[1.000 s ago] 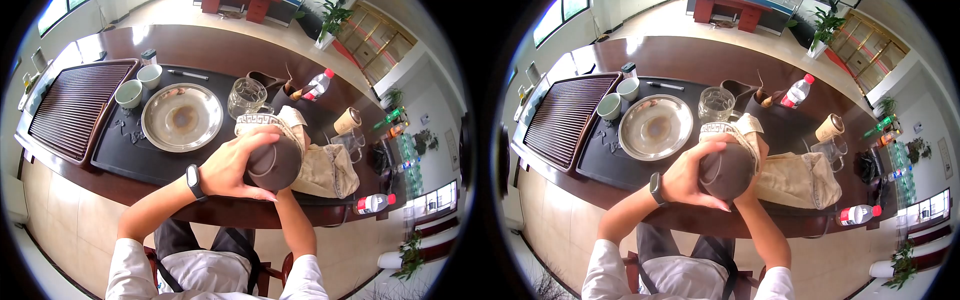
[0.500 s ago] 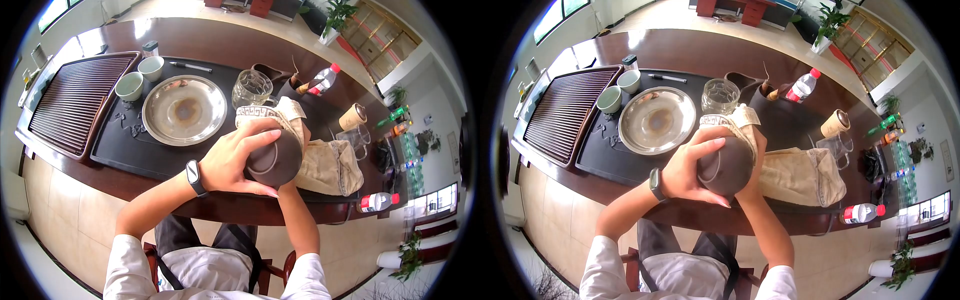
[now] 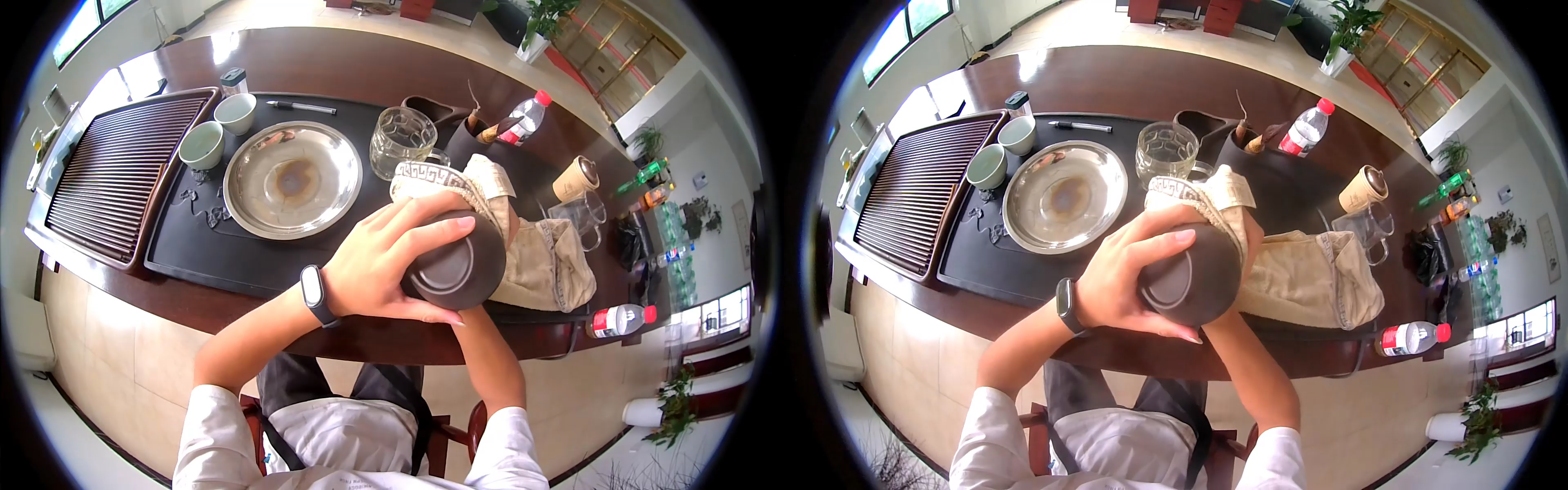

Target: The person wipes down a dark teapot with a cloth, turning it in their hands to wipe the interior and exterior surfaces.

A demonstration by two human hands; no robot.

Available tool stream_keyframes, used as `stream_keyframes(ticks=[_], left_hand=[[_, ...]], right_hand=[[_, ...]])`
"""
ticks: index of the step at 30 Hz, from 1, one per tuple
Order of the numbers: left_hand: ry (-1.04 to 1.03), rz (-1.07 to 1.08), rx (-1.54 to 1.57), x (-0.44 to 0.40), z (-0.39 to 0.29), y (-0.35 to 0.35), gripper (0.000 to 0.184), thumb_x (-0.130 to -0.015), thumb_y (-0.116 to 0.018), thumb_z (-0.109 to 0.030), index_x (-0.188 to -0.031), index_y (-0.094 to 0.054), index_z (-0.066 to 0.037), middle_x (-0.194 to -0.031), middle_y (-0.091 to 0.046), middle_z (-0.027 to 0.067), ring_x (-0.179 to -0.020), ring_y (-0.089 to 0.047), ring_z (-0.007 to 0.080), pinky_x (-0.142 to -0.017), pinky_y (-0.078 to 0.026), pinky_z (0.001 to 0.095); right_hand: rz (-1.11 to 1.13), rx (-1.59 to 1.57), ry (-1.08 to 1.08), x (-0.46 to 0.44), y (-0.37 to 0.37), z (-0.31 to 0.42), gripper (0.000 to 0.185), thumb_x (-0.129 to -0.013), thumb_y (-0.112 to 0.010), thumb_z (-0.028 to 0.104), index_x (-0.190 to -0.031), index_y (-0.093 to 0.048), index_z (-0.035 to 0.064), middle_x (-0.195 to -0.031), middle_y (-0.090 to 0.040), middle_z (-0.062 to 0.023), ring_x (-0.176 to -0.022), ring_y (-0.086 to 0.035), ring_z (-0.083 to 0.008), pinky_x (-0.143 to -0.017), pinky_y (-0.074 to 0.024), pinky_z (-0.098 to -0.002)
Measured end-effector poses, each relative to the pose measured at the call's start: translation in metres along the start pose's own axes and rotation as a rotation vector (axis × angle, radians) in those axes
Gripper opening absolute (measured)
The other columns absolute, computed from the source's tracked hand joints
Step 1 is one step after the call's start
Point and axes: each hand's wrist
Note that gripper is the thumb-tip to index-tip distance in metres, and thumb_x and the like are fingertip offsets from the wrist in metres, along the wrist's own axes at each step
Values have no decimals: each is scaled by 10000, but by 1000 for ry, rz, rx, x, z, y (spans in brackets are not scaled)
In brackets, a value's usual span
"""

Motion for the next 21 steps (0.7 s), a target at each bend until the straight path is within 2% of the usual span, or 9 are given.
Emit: stream_keyframes(ticks=[4, 5, 8, 10, 11, 12, 14, 18, 21], left_hand=[[49, -45, 69, 2, 3, 0, 879, -655, -796, -478, -1306, -414, -27, -1252, -495, 206, -1066, -563, 372, -879, -470, 405], [86, -47, 121, 6, 7, 0, 899, -651, -802, -479, -1308, -404, -12, -1248, -493, 214, -1077, -554, 386, -899, -460, 416], [199, -115, 373, 16, 13, 1, 923, -664, -808, -442, -1339, -364, 5, -1268, -483, 213, -1151, -519, 347, -971, -402, 395], [357, -196, 509, 23, 12, 1, 956, -713, -730, -531, -1370, -305, 18, -1289, -466, 189, -1202, -473, 287, -1013, -355, 373], [425, -260, 646, 25, 9, -1, 948, -734, -693, -557, -1372, -291, 17, -1272, -471, 188, -1146, -509, 270, -976, -390, 359], [473, -295, 743, 22, 7, 1, 928, -762, -640, -584, -1370, -279, 16, -1240, -481, 188, -1039, -554, 240, -884, -444, 337], [530, -359, 962, 17, 6, 4, 887, -820, -535, -633, -1361, -260, 13, -1200, -492, 185, -813, -619, 197, -664, -523, 306], [674, -333, 1205, 24, 16, 6, 893, -831, -372, -732, -1321, -352, 15, -1057, -568, 185, -786, -625, 227, -652, -540, 341], [739, -311, 1309, 18, 14, 7, 917, -829, -265, -770, -1282, -422, 12, -952, -605, 176, -752, -624, 240, -639, -541, 357]], right_hand=[[-61, -82, 25, -8, 2, 2, 651, -823, -704, 205, -1304, -302, 27, -1264, -452, -134, -1132, -501, -211, -944, -435, -361], [-61, -48, -5, -10, 3, 7, 656, -819, -708, 217, -1305, -315, 16, -1264, -444, -134, -1133, -495, -215, -952, -422, -362], [-28, -82, -9, -15, 0, 18, 677, -827, -686, 248, -1324, -314, -23, -1265, -416, -137, -1146, -473, -228, -960, -386, -353], [10, 312, 295, -22, -2, 24, 610, -859, -626, 219, -1316, -319, -43, -1259, -410, -150, -1123, -478, -231, -942, -387, -343], [-27, 331, 265, -18, 5, 12, 566, -873, -566, 184, -1318, -309, -54, -1244, -405, -162, -1071, -491, -220, -911, -398, -326], [-115, 222, 190, -17, -1, 20, 415, -943, -475, 209, -1275, -381, -22, -1189, -496, -105, -1080, -492, -182, -931, -396, -320], [-171, 88, -4, -16, 0, 24, 392, -949, -474, 210, -1256, -404, -24, -1173, -510, -93, -1063, -498, -166, -910, -412, -315], [-206, 94, 105, -19, -5, 20, 391, -940, -498, 208, -1245, -416, -23, -1148, -522, -83, -1042, -501, -148, -891, -422, -313], [-191, 144, 88, -18, -7, 24, 392, -932, -509, 204, -1240, -425, -24, -1141, -523, -80, -1037, -500, -145, -889, -419, -309]])
Point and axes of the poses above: each hand's wrist, its own x-axis away from the middle knuckle, its own y-axis out of the back of the hand, z = x × y
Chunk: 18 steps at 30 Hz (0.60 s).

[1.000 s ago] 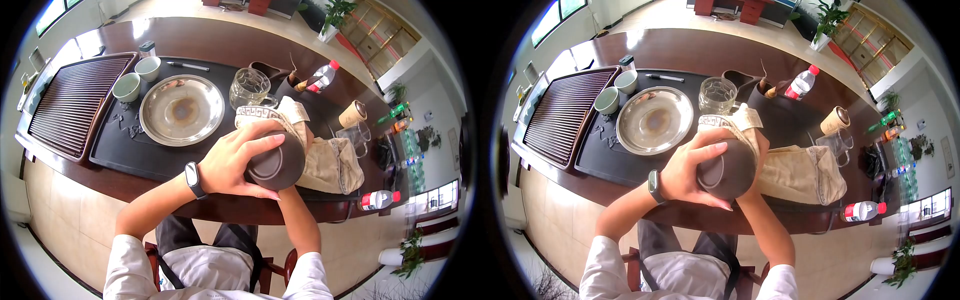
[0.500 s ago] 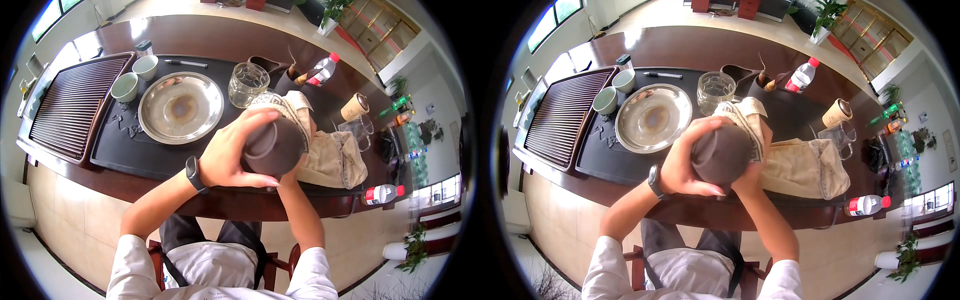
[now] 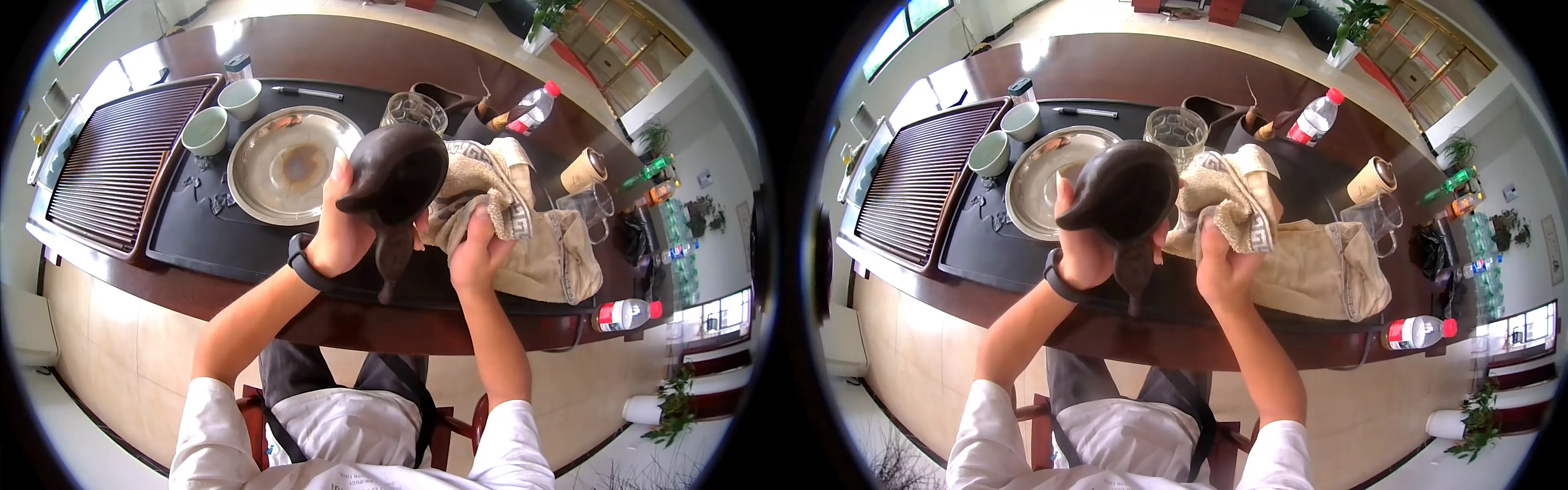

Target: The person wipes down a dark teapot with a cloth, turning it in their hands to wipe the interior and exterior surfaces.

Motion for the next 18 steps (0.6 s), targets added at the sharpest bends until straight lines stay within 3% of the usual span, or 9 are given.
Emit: stream_keyframes(ticks=[5, 7, 9, 11, 13, 15, 18], left_hand=[[61, -56, 13, -2, -3, -5, 902, -856, -188, -753, -1251, -466, 9, -920, -619, 154, -724, -614, 242, -622, -521, 363], [66, -113, -24, -4, 0, -3, 976, -817, -143, -791, -1310, -421, 4, -1149, -581, 215, -702, -599, 236, -568, -523, 330], [76, -128, -3, -4, 1, -4, 965, -822, -145, -786, -1315, -417, -2, -1160, -577, 216, -702, -600, 239, -575, -524, 332], [87, -142, 19, -3, 1, -5, 954, -827, -147, -781, -1320, -414, -9, -1170, -574, 217, -703, -601, 241, -582, -525, 334], [21, -29, -12, -2, -1, -5, 833, -905, -165, -689, -1266, -468, -2, -972, -620, 143, -759, -612, 228, -733, -492, 338], [13, -46, -12, 0, 0, -6, 805, -912, -199, -675, -1289, -443, -7, -1027, -606, 143, -797, -612, 225, -749, -493, 345], [-8, -103, -45, 3, 5, -7, 743, -929, -271, -631, -1334, -384, -18, -1150, -559, 142, -901, -599, 220, -803, -485, 354]], right_hand=[[38, -69, -42, 0, -1, 4, 399, -905, -544, 184, -1229, -440, -25, -1139, -520, -76, -1012, -505, -139, -877, -423, -301], [52, -77, -59, 1, 1, 1, 406, -893, -561, 174, -1226, -444, -25, -1134, -520, -74, -1002, -507, -137, -873, -425, -299], [135, -105, -104, 0, 3, 0, 600, -826, -618, 67, -1321, -291, -25, -1189, -466, -122, -1033, -511, -159, -880, -448, -302], [146, -228, -122, -1, -1, 10, 612, -820, -624, 60, -1321, -282, -22, -1193, -466, -129, -1023, -525, -168, -886, -452, -308], [156, -352, -139, -4, -4, 13, 625, -813, -631, 53, -1321, -274, -20, -1196, -465, -136, -1013, -539, -176, -892, -457, -314], [167, -169, 2, -8, -3, 8, 651, -797, -667, 49, -1311, -273, -12, -1204, -464, -146, -1018, -551, -189, -892, -466, -322], [158, -193, -102, -6, -4, 9, 692, -768, -718, 57, -1303, -283, -5, -1198, -466, -136, -1034, -543, -189, -898, -460, -323]])
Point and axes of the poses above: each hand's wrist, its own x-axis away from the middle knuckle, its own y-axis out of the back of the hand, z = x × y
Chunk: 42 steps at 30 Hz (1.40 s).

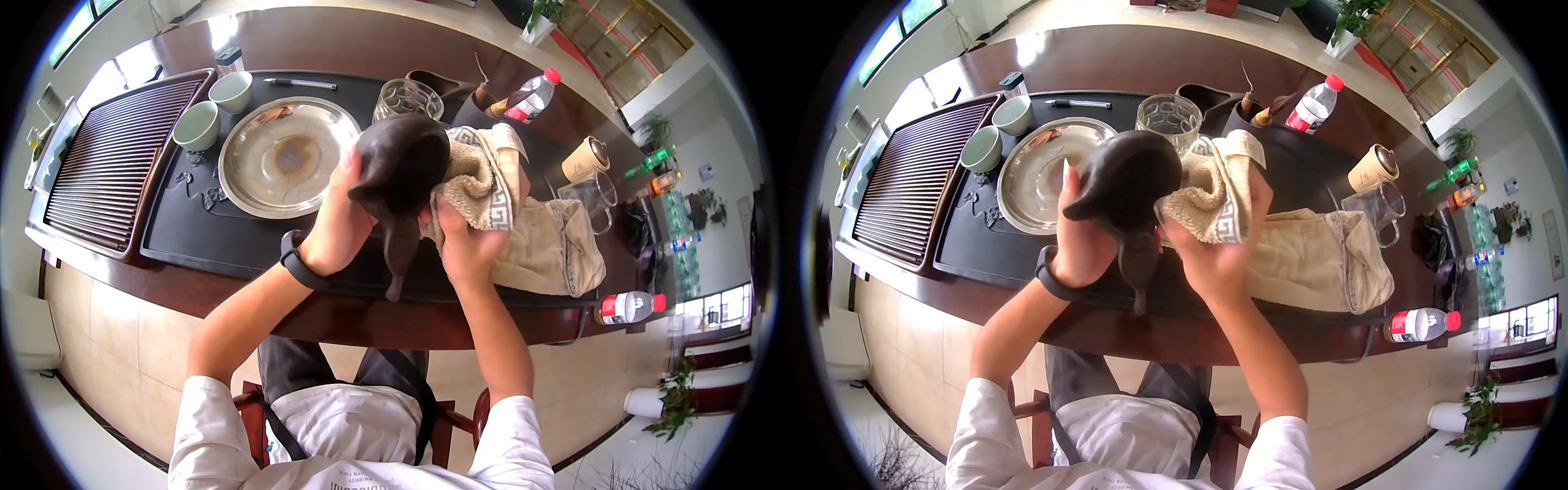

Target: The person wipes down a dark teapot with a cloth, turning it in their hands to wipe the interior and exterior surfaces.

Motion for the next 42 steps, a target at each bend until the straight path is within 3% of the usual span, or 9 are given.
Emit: stream_keyframes(ticks=[7, 8, 10, 12, 18, 21, 25, 35, 42], left_hand=[[-282, 102, -414, -3, 4, 3, 728, -916, -432, -549, -1389, -293, -14, -1310, -433, 148, -1191, -446, 215, -1001, -349, 340], [-294, 131, -453, -2, 1, 3, 789, -870, -534, -530, -1399, -269, -8, -1312, -419, 159, -1225, -409, 220, -1025, -317, 344], [-295, 164, -495, 1, 2, 0, 814, -848, -576, -513, -1403, -258, -9, -1318, -411, 161, -1229, -405, 226, -1030, -310, 348], [-258, 219, -547, 3, 3, 1, 912, -783, -684, -475, -1418, -217, -16, -1335, -382, 167, -1244, -391, 241, -1045, -293, 366], [-295, 261, -561, 6, 11, 3, 975, -745, -741, -461, -1424, -199, -19, -1351, -355, 153, -1240, -398, 250, -1030, -319, 383], [-318, 282, -581, 6, 15, 4, 993, -725, -768, -454, -1419, -210, -14, -1344, -356, 153, -1232, -407, 254, -1024, -329, 382], [-420, 305, -682, 5, 16, 7, 1001, -704, -792, -452, -1407, -238, -6, -1309, -374, 157, -1225, -414, 264, -1027, -327, 380], [-569, 332, -825, 1, 14, 4, 985, -657, -830, -420, -1378, -298, -10, -1232, -417, 198, -1133, -477, 314, -976, -371, 385], [-555, 292, -813, 3, 13, 5, 988, -657, -831, -410, -1380, -283, -16, -1233, -407, 202, -1132, -474, 324, -976, -373, 389]], right_hand=[[8, 244, 162, -5, -1, 4, 840, -645, -833, 51, -1291, -297, 20, -1195, -457, -116, -1065, -513, -205, -924, -425, -336], [8, 244, 162, -5, 0, 4, 840, -645, -833, 51, -1291, -297, 20, -1195, -457, -116, -1065, -513, -205, -924, -425, -336], [-16, 508, 320, -4, 2, 5, 866, -615, -851, 59, -1285, -304, 23, -1188, -451, -115, -1059, -513, -221, -924, -419, -351], [-57, 450, 333, -1, 5, 0, 922, -580, -879, 106, -1285, -290, 27, -1174, -450, -119, -1055, -518, -243, -927, -414, -367], [-140, 749, 439, 6, 14, 1, 888, -621, -868, 218, -1247, -273, 12, -1199, -436, -173, -1095, -517, -283, -946, -403, -395], [-53, 837, 382, 2, 8, 11, 862, -637, -836, 158, -1261, -259, 14, -1210, -411, -175, -1125, -476, -280, -955, -379, -391], [0, 648, 363, 1, 9, 11, 793, -649, -754, 56, -1265, -256, 27, -1208, -386, -174, -1130, -435, -279, -961, -355, -394], [5, 661, 360, 3, 10, 10, 777, -695, -796, 194, -1252, -280, 26, -1179, -409, -138, -1099, -456, -226, -914, -382, -355], [39, 589, 290, 0, 2, 15, 762, -698, -787, 191, -1259, -301, 17, -1174, -427, -140, -1093, -460, -239, -926, -365, -358]])
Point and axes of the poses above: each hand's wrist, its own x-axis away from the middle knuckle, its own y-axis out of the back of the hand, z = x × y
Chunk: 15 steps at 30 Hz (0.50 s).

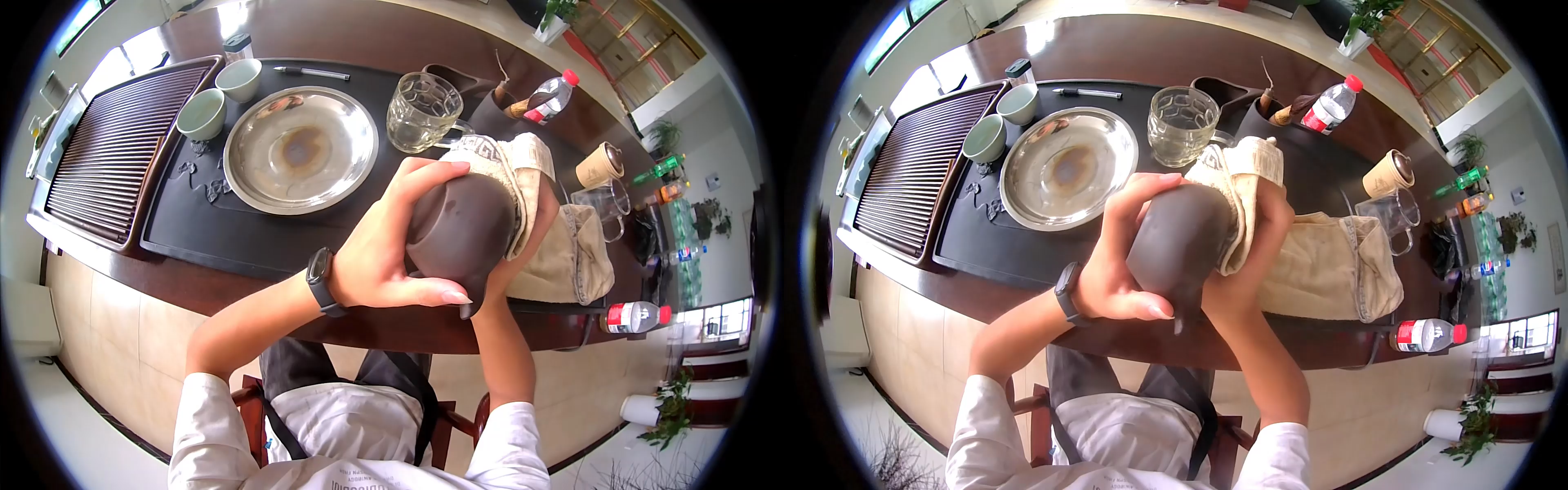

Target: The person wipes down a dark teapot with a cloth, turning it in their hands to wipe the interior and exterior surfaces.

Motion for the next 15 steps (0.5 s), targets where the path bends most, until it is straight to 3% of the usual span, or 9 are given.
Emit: stream_keyframes(ticks=[2, 4, 9, 11, 12, 15], left_hand=[[3, -15, 14, 0, 0, 0, 968, -668, -825, -397, -1377, -286, -17, -1231, -404, 201, -1133, -471, 327, -975, -372, 389], [1, -20, 5, 0, 1, 1, 960, -678, -820, -392, -1380, -281, -21, -1228, -403, 197, -1135, -470, 323, -977, -371, 389], [74, -36, 54, 1, -1, 1, 911, -722, -787, -350, -1392, -257, -32, -1264, -389, 181, -1164, -451, 290, -996, -355, 389], [311, -113, 284, 0, -7, -4, 853, -768, -736, -330, -1398, -243, -34, -1304, -378, 167, -1198, -423, 257, -1013, -337, 387], [316, -110, 290, -2, -6, -3, 800, -802, -685, -323, -1400, -242, -31, -1332, -374, 163, -1213, -410, 243, -1024, -325, 379], [357, -212, 332, -6, -5, -1, 720, -905, -491, -483, -1403, -242, -27, -1308, -432, 154, -1203, -432, 231, -1038, -308, 361]], right_hand=[[5, -1, 24, 0, -1, 2, 758, -697, -784, 184, -1262, -308, 16, -1175, -430, -140, -1089, -462, -242, -927, -362, -358], [-16, -12, -118, 1, -3, 7, 785, -784, -691, 435, -1325, -332, -7, -1256, -415, -131, -1179, -428, -248, -989, -338, -387], [74, 45, -165, -2, -4, 7, 808, -766, -715, 420, -1339, -326, 5, -1272, -411, -131, -1190, -430, -241, -989, -349, -369], [16, -165, -267, 0, -9, 0, 802, -749, -751, 348, -1338, -327, 7, -1291, -406, -123, -1192, -434, -227, -995, -350, -353], [21, -268, -234, -1, -9, -3, 793, -658, -767, 8, -1305, -309, 0, -1215, -431, -130, -1134, -465, -217, -973, -383, -331], [-47, -390, -244, -3, -9, -3, 731, -728, -748, -4, -1308, -302, -2, -1195, -465, -125, -1095, -498, -198, -951, -409, -317]])
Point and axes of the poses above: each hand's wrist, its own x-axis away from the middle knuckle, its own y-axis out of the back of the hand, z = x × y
